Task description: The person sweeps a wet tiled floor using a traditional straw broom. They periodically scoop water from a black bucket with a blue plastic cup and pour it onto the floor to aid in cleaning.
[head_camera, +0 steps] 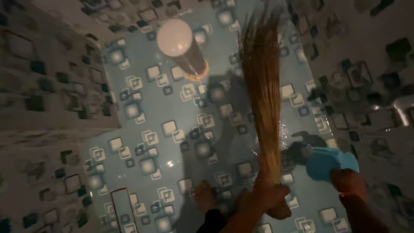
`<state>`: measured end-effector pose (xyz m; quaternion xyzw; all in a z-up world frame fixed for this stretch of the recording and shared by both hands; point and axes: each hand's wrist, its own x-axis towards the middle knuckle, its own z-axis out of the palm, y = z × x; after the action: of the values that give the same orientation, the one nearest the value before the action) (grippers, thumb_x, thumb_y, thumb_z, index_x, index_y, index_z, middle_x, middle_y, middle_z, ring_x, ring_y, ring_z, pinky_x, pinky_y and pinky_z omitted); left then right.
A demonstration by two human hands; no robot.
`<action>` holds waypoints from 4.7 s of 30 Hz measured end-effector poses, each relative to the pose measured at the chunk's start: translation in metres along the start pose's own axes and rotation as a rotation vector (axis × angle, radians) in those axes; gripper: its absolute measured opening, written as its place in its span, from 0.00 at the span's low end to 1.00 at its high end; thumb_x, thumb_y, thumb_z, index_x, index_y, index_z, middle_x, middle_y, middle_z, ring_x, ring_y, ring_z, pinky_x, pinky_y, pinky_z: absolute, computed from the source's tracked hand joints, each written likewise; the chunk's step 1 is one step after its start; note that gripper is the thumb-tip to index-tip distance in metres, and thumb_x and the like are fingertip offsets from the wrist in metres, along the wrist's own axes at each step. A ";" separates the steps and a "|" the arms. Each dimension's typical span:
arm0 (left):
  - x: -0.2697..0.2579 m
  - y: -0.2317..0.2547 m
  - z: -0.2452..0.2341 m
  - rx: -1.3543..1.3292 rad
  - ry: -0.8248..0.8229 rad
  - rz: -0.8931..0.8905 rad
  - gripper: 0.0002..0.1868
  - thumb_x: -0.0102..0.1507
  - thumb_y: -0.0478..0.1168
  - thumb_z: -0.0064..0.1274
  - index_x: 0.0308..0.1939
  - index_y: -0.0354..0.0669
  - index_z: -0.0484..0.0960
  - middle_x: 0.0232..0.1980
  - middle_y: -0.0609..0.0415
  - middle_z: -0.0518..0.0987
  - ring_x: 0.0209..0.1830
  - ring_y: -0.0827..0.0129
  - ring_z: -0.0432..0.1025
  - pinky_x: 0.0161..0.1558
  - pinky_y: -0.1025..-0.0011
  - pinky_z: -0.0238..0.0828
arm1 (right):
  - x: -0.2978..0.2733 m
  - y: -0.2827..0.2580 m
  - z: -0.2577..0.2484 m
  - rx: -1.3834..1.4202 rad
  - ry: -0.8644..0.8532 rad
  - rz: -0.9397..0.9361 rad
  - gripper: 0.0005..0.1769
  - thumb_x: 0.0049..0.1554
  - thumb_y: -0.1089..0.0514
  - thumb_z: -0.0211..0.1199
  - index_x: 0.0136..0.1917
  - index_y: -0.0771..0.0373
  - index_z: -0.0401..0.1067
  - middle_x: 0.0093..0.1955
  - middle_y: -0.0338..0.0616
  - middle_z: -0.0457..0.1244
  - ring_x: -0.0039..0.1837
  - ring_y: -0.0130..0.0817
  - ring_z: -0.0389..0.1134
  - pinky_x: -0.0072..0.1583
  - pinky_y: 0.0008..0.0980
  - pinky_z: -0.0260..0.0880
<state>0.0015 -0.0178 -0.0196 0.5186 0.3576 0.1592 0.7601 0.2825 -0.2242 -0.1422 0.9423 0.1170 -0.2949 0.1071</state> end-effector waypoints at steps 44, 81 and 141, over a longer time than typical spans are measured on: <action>-0.047 -0.035 -0.005 0.066 -0.321 -0.169 0.65 0.55 0.50 0.68 0.84 0.35 0.39 0.70 0.34 0.71 0.65 0.46 0.72 0.63 0.59 0.70 | -0.199 -0.180 -0.020 0.868 -0.011 -0.243 0.46 0.62 0.40 0.57 0.82 0.61 0.40 0.61 0.64 0.62 0.54 0.55 0.68 0.50 0.45 0.69; -0.006 0.083 0.019 -0.054 0.079 -0.288 0.60 0.59 0.43 0.62 0.83 0.52 0.33 0.62 0.46 0.77 0.58 0.61 0.77 0.57 0.67 0.77 | -0.198 -0.269 -0.156 0.555 0.080 -0.545 0.46 0.59 0.44 0.62 0.80 0.64 0.46 0.54 0.70 0.68 0.53 0.59 0.73 0.55 0.49 0.74; -0.029 0.102 -0.109 -0.137 0.410 -0.140 0.50 0.59 0.38 0.55 0.82 0.53 0.47 0.60 0.39 0.78 0.58 0.52 0.77 0.58 0.64 0.73 | -0.255 -0.346 -0.102 1.079 -0.556 -0.377 0.40 0.56 0.60 0.63 0.79 0.57 0.55 0.50 0.45 0.67 0.45 0.33 0.68 0.45 0.30 0.70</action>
<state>-0.0827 0.0796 0.0613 0.3966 0.5281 0.2319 0.7142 0.0345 0.0916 0.0420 0.7151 0.0837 -0.5597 -0.4103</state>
